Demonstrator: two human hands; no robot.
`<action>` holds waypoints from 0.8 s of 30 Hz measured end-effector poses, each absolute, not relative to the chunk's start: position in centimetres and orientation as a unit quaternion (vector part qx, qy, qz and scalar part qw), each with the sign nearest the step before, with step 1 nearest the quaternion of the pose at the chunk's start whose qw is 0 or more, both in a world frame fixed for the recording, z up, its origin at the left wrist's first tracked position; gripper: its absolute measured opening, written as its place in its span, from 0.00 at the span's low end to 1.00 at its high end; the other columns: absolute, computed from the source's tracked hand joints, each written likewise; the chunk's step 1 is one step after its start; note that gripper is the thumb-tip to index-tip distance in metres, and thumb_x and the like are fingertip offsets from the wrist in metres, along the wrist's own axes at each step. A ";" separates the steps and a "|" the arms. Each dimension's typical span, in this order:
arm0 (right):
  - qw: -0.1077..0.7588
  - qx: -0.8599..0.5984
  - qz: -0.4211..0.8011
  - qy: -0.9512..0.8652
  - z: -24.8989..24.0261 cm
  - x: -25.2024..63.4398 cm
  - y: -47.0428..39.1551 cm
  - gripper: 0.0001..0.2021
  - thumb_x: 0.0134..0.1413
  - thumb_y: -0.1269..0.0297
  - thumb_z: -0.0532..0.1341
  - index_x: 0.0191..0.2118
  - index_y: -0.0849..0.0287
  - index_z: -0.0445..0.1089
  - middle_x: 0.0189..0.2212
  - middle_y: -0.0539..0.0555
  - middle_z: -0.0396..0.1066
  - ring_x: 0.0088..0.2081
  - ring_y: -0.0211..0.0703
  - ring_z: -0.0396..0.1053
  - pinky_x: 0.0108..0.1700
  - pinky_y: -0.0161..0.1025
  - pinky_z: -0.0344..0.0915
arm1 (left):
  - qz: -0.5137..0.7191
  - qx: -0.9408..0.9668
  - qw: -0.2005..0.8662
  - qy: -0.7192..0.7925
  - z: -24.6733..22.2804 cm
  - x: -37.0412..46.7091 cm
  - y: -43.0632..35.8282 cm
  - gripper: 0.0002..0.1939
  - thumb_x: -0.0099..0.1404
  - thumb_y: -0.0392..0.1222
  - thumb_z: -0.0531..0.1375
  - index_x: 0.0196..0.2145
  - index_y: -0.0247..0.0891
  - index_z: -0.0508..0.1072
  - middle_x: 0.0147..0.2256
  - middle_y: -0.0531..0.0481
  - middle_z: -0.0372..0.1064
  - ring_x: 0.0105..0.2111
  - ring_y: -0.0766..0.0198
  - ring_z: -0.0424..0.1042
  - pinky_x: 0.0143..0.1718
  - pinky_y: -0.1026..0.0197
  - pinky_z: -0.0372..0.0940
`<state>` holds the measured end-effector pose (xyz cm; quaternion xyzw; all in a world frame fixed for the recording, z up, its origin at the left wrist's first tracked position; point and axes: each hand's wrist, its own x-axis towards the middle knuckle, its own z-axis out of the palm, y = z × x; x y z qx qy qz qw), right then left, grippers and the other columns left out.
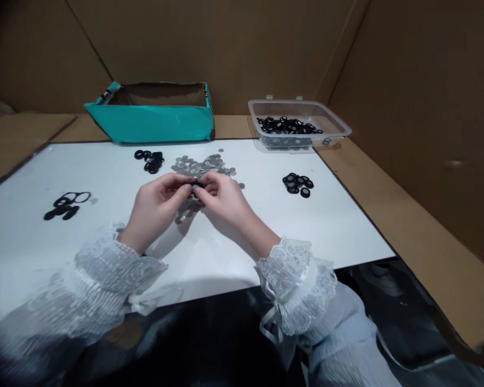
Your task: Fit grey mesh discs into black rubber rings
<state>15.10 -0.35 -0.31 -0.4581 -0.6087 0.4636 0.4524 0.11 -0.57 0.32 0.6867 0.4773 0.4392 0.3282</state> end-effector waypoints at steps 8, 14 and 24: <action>0.481 -0.466 0.381 -0.637 -0.5 15.3 -0.5 0.06 0.51 0.66 0.62 0.27 0.59 0.65 0.24 0.50 0.69 0.29 0.38 0.69 0.32 0.36 0.66 | 0.432 0.667 0.349 0.496 1.1 0.1 -0.4 0.05 0.59 0.40 0.60 0.31 0.35 0.73 0.31 0.47 0.76 0.32 0.60 0.75 0.35 0.61 0.70; 0.515 -0.453 0.420 -0.595 -0.7 14.8 -0.5 0.07 0.50 0.64 0.63 0.27 0.59 0.65 0.23 0.49 0.68 0.26 0.36 0.68 0.31 0.35 0.66 | 0.458 0.670 0.310 0.495 0.7 0.1 -0.8 0.07 0.62 0.41 0.59 0.34 0.36 0.74 0.32 0.48 0.76 0.31 0.62 0.75 0.36 0.61 0.70; 0.468 -0.449 0.493 -0.580 -0.3 14.8 -0.2 0.07 0.51 0.70 0.62 0.29 0.58 0.62 0.22 0.46 0.66 0.24 0.36 0.69 0.30 0.35 0.67 | 0.455 0.674 0.344 0.469 0.2 0.1 -0.6 0.10 0.61 0.40 0.59 0.39 0.35 0.76 0.38 0.45 0.77 0.36 0.59 0.75 0.40 0.59 0.71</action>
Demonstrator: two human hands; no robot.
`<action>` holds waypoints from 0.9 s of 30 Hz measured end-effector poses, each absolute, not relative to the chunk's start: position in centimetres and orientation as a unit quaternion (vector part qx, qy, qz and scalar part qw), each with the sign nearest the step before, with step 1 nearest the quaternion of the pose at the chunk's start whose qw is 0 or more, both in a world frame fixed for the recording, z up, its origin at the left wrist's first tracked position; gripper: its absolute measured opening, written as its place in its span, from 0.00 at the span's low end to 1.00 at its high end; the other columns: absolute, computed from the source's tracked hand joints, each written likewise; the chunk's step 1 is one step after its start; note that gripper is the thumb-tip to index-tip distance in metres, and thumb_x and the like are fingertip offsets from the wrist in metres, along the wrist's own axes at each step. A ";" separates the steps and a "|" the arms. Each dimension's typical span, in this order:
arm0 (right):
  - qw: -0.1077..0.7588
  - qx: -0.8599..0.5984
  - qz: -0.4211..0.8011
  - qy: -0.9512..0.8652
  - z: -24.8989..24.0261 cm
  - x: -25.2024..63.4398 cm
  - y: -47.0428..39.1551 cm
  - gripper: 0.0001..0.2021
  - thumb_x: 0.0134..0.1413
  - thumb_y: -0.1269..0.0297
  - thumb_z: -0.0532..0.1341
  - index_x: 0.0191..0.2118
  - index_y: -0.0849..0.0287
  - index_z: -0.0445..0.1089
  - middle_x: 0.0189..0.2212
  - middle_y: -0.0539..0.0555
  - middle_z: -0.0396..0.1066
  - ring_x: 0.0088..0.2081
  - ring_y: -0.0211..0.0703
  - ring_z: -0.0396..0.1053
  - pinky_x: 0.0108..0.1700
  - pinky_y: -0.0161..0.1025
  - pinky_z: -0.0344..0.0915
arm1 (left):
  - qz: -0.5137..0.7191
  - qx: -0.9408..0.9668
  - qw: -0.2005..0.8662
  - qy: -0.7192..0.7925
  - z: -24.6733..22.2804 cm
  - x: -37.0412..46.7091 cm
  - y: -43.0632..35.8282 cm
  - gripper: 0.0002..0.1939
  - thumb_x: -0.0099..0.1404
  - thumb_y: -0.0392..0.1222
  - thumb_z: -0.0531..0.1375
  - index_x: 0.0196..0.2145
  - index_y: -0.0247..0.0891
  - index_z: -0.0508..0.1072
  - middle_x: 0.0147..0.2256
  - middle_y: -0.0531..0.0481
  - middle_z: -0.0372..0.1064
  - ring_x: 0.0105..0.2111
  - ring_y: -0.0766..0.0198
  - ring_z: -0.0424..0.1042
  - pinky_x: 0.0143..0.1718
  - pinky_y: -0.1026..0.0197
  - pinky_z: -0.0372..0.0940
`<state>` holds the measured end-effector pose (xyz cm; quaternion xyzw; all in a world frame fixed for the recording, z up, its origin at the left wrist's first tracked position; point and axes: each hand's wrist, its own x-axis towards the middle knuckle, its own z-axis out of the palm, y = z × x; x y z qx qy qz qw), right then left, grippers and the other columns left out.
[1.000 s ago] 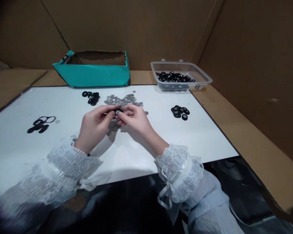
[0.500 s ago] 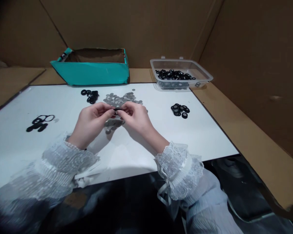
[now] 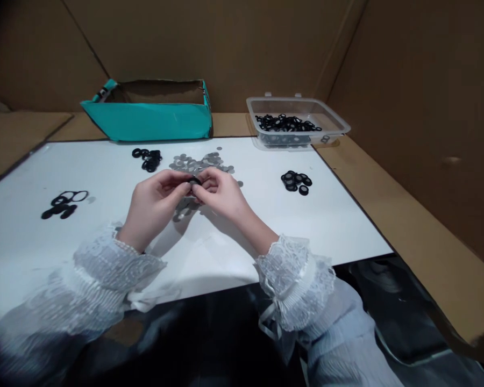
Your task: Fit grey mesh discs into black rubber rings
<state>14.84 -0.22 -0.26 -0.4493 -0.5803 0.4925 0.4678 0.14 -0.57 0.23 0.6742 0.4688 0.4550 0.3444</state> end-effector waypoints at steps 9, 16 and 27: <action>0.493 -0.464 0.391 -0.624 -1.0 14.9 -0.3 0.06 0.51 0.69 0.61 0.26 0.58 0.62 0.23 0.48 0.65 0.27 0.36 0.66 0.30 0.35 0.65 | 0.433 0.613 0.427 0.505 1.1 0.2 -0.5 0.04 0.58 0.38 0.61 0.30 0.35 0.72 0.28 0.47 0.75 0.31 0.60 0.75 0.34 0.59 0.71; 0.483 -0.454 0.432 -0.611 -0.7 14.9 -0.2 0.07 0.51 0.68 0.62 0.27 0.58 0.62 0.23 0.47 0.66 0.25 0.35 0.67 0.29 0.34 0.66 | 0.444 0.684 0.303 0.493 0.7 0.0 -0.5 0.06 0.61 0.38 0.59 0.34 0.36 0.75 0.33 0.47 0.77 0.33 0.61 0.75 0.38 0.60 0.70; 0.488 -0.456 0.428 -0.609 -0.9 14.8 -0.2 0.06 0.51 0.68 0.61 0.28 0.59 0.63 0.24 0.48 0.67 0.26 0.36 0.68 0.30 0.35 0.67 | 0.456 0.679 0.323 0.477 0.6 0.2 -0.6 0.05 0.59 0.37 0.60 0.34 0.35 0.74 0.34 0.47 0.76 0.35 0.61 0.75 0.38 0.60 0.71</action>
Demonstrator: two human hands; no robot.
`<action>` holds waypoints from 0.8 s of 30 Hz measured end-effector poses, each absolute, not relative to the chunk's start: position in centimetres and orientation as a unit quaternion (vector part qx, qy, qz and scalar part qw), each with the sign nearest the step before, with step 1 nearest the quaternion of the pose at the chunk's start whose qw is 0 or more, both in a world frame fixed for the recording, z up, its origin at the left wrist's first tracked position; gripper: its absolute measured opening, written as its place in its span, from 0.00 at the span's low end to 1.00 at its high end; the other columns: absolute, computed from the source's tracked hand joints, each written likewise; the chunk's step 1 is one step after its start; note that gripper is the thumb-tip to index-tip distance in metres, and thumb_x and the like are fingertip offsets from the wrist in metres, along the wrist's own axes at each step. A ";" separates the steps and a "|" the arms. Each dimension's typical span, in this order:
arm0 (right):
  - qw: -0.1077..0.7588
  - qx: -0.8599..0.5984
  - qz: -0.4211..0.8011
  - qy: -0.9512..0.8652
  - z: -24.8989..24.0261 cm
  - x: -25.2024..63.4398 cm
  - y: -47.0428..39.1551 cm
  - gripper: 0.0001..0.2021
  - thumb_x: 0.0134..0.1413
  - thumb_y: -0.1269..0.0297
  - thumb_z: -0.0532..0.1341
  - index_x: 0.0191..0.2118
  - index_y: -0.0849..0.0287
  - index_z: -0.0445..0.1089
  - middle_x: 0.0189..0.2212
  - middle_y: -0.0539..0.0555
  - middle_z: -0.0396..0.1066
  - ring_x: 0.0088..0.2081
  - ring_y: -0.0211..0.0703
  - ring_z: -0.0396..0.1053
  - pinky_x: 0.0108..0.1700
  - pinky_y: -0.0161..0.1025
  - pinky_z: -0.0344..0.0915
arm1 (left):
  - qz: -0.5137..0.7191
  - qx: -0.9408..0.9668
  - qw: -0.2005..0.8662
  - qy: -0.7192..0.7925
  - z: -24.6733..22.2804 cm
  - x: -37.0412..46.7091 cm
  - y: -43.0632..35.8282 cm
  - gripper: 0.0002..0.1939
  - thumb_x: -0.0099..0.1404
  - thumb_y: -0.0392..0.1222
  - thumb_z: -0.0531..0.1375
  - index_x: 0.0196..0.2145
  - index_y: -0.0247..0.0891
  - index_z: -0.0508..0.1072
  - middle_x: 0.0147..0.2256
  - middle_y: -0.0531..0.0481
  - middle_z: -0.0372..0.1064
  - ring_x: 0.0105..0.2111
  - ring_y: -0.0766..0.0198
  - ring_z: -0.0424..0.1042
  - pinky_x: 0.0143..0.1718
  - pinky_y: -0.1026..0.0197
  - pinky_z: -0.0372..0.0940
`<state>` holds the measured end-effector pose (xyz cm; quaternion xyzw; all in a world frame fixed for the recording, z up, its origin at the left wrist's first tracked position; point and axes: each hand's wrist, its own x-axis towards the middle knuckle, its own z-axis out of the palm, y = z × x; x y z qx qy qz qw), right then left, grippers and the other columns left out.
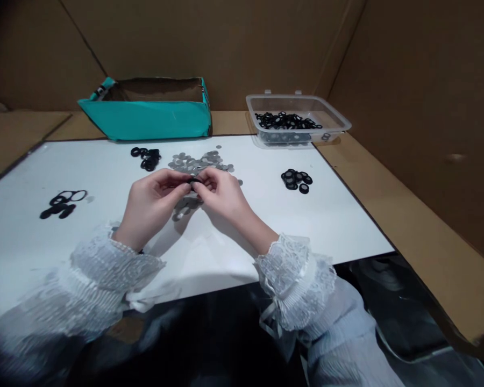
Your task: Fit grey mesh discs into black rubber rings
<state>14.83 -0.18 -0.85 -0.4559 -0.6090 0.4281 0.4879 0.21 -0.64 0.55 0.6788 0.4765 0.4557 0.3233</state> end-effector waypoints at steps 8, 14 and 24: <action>0.482 -0.482 0.406 -0.609 -0.4 14.8 -0.4 0.05 0.52 0.69 0.60 0.27 0.60 0.63 0.24 0.48 0.66 0.26 0.36 0.67 0.31 0.36 0.66 | 0.465 0.703 0.272 0.464 0.5 0.2 -0.7 0.05 0.60 0.35 0.59 0.35 0.36 0.73 0.35 0.48 0.76 0.37 0.62 0.75 0.41 0.60 0.70; 0.467 -0.464 0.459 -0.596 -0.7 14.6 -0.1 0.05 0.52 0.71 0.59 0.29 0.59 0.61 0.23 0.48 0.67 0.25 0.35 0.68 0.30 0.35 0.67 | 0.458 0.679 0.344 0.460 0.1 0.0 -0.5 0.07 0.60 0.37 0.60 0.38 0.35 0.73 0.37 0.46 0.76 0.37 0.61 0.75 0.39 0.61 0.71; 0.455 -0.492 0.387 -0.634 -0.6 14.6 -0.4 0.07 0.52 0.69 0.59 0.26 0.59 0.61 0.22 0.48 0.65 0.25 0.36 0.64 0.29 0.35 0.62 | 0.397 0.712 0.262 0.516 0.2 -0.2 -0.4 0.06 0.61 0.40 0.58 0.30 0.36 0.72 0.30 0.49 0.75 0.30 0.63 0.73 0.33 0.62 0.67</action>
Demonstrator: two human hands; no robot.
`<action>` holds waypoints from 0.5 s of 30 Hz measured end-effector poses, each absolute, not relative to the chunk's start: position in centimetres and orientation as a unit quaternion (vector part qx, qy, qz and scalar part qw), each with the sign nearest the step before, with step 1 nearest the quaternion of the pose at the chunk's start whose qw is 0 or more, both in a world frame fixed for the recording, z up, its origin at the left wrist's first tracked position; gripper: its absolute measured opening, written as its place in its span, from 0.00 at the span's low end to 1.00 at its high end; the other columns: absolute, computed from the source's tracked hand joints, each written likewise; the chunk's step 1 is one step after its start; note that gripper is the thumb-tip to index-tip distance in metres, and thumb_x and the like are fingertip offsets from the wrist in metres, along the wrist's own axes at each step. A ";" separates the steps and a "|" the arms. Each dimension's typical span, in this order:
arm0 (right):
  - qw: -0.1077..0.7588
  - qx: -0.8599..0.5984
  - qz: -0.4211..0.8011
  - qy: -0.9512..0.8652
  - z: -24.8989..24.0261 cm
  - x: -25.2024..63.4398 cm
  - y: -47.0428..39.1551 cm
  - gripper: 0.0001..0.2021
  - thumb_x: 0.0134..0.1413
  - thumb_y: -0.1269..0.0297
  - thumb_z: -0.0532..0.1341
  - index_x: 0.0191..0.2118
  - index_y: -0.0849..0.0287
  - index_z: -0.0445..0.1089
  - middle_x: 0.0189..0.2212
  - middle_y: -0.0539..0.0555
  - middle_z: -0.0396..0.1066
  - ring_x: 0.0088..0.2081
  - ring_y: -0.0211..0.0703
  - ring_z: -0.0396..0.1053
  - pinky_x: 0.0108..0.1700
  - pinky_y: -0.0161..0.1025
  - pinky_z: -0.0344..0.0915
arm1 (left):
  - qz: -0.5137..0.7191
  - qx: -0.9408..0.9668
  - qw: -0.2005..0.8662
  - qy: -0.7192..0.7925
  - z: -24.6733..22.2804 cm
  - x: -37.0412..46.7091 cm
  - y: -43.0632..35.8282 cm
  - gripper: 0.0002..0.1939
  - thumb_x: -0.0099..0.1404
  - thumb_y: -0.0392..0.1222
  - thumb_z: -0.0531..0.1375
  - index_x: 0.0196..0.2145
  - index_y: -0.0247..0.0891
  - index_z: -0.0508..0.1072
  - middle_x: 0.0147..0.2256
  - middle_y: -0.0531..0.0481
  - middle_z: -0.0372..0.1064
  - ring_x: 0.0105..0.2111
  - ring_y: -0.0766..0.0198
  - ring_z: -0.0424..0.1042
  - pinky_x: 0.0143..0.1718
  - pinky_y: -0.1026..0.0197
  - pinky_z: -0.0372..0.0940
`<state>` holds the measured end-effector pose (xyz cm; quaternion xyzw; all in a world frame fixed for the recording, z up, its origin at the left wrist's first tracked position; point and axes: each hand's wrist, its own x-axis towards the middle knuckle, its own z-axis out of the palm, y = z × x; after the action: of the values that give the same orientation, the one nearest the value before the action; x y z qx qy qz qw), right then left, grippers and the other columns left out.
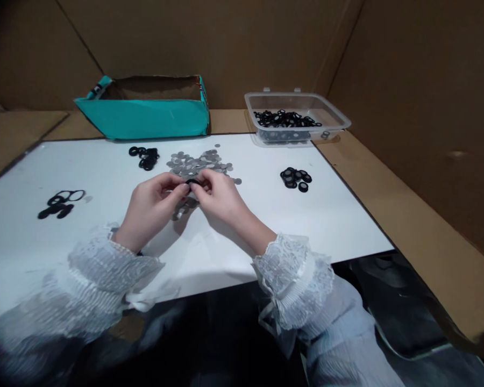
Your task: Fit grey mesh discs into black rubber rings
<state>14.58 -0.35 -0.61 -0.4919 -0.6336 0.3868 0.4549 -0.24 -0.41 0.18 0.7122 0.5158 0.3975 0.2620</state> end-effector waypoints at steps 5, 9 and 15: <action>0.471 -0.485 0.396 -0.621 -0.2 14.9 -0.3 0.06 0.51 0.67 0.61 0.27 0.60 0.63 0.24 0.49 0.65 0.27 0.36 0.65 0.31 0.36 0.63 | 0.420 0.721 0.225 0.504 0.2 -0.1 -0.7 0.06 0.62 0.40 0.56 0.32 0.36 0.72 0.31 0.49 0.75 0.30 0.63 0.72 0.34 0.62 0.67; 0.472 -0.469 0.436 -0.606 -0.2 14.9 -0.2 0.06 0.51 0.69 0.61 0.26 0.60 0.63 0.24 0.48 0.64 0.26 0.35 0.64 0.31 0.35 0.64 | 0.416 0.729 0.224 0.495 0.2 -0.1 -0.7 0.06 0.62 0.40 0.57 0.31 0.36 0.72 0.31 0.49 0.75 0.31 0.63 0.73 0.36 0.62 0.68; 0.477 -0.459 0.516 -0.544 0.2 14.7 -0.2 0.07 0.53 0.67 0.62 0.28 0.60 0.63 0.21 0.47 0.66 0.24 0.34 0.65 0.30 0.34 0.66 | 0.430 0.764 0.180 0.447 0.0 -0.1 -1.0 0.11 0.64 0.39 0.57 0.44 0.36 0.71 0.39 0.46 0.75 0.38 0.62 0.74 0.39 0.61 0.69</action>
<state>14.73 -0.20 0.24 -0.4593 -0.5435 0.5156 0.4773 -0.12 -0.96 0.05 0.7635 0.4473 0.4298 0.1796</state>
